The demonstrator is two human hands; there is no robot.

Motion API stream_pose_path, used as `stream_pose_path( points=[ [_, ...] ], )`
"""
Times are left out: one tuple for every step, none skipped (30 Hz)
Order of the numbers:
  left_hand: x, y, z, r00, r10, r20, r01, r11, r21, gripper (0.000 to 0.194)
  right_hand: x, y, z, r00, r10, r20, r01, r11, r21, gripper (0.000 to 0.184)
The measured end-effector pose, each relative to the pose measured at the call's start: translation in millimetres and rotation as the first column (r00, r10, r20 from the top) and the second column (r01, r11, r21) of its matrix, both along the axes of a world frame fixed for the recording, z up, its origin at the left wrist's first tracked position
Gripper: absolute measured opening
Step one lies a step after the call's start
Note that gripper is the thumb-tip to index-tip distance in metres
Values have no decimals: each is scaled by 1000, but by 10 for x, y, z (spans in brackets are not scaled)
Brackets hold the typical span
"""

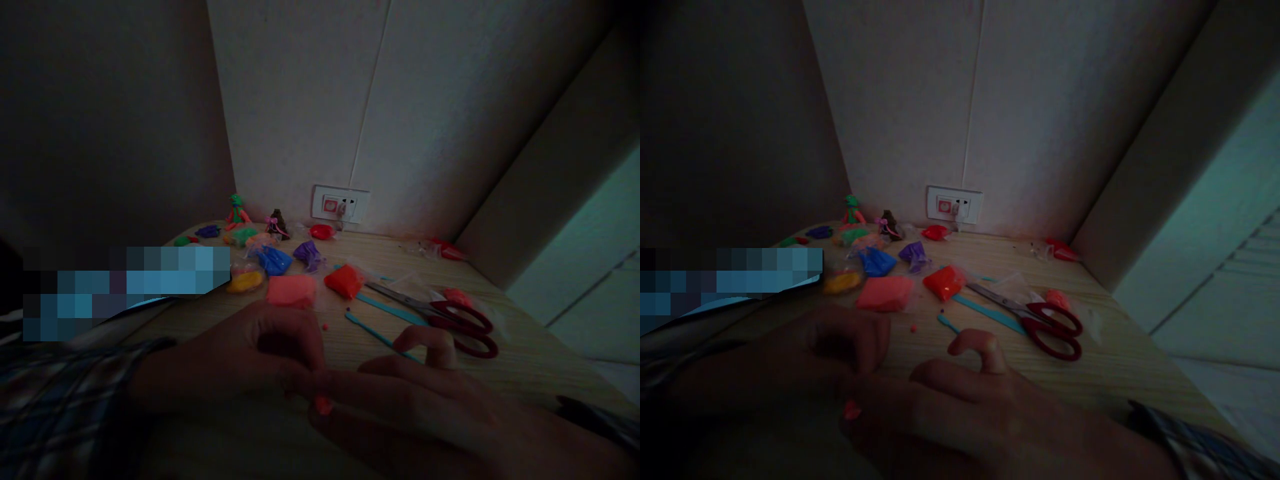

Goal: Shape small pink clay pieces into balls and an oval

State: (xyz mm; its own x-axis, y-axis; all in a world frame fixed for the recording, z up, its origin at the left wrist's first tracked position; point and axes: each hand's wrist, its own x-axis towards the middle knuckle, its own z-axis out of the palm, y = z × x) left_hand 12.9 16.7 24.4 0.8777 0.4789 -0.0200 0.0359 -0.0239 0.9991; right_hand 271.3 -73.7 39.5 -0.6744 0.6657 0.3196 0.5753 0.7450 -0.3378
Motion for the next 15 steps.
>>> stream_pose_path(
  points=[
    [-2, -5, 13, 1000, 8, -1, -8, 1000, 11, 22, -27, 11, 18, 1000, -8, 6, 8, 1000, 19, 45],
    [-3, -10, 25, 1000, 13, -3, -13, 1000, 23, 22, -50, 23, 35, 1000, -12, 12, 12, 999, 35, 45],
    [-2, -14, 35, 1000, 16, -5, -16, 999, 34, 21, -68, 34, 51, 1000, -15, 17, 14, 999, 47, 45],
    [-1, -17, 43, 1000, 14, -7, -14, 999, 42, 22, -82, 44, 64, 1000, -16, 22, 14, 998, 55, 45],
    [2, -19, 47, 1000, 15, -9, -14, 999, 47, 22, -91, 52, 73, 999, -16, 28, 14, 998, 61, 45],
    [5, -20, 48, 1000, 16, -11, -15, 999, 51, 22, -97, 57, 79, 999, -15, 33, 13, 998, 64, 45],
    [8, -19, 47, 1000, 21, -12, -20, 998, 57, 22, -98, 60, 82, 999, -13, 38, 11, 998, 65, 44],
    [10, -17, 46, 1000, 29, -11, -28, 998, 62, 21, -97, 62, 81, 999, -12, 43, 9, 998, 67, 44],
    [13, -13, 45, 999, 37, -12, -36, 997, 65, 20, -91, 61, 78, 999, -10, 47, 7, 998, 68, 44],
    [15, -8, 44, 999, 44, -15, -42, 997, 67, 19, -82, 60, 73, 999, -8, 51, 4, 998, 70, 44],
    [17, -2, 43, 999, 47, -16, -46, 997, 66, 19, -67, 57, 66, 999, -6, 53, 3, 997, 72, 44],
    [19, 3, 45, 999, 48, -18, -47, 997, 64, 18, -47, 53, 58, 998, -5, 55, 1, 997, 74, 44],
    [21, 8, 47, 999, 51, -19, -50, 997, 62, 16, -22, 49, 49, 998, -5, 57, 0, 997, 77, 44],
    [23, 11, 50, 998, 53, -20, -52, 997, 60, 14, 8, 45, 39, 998, -5, 60, 0, 997, 79, 44],
    [25, 12, 53, 998, 54, -21, -53, 997, 59, 12, 41, 39, 29, 998, -5, 63, 0, 997, 81, 43]
  ],
)
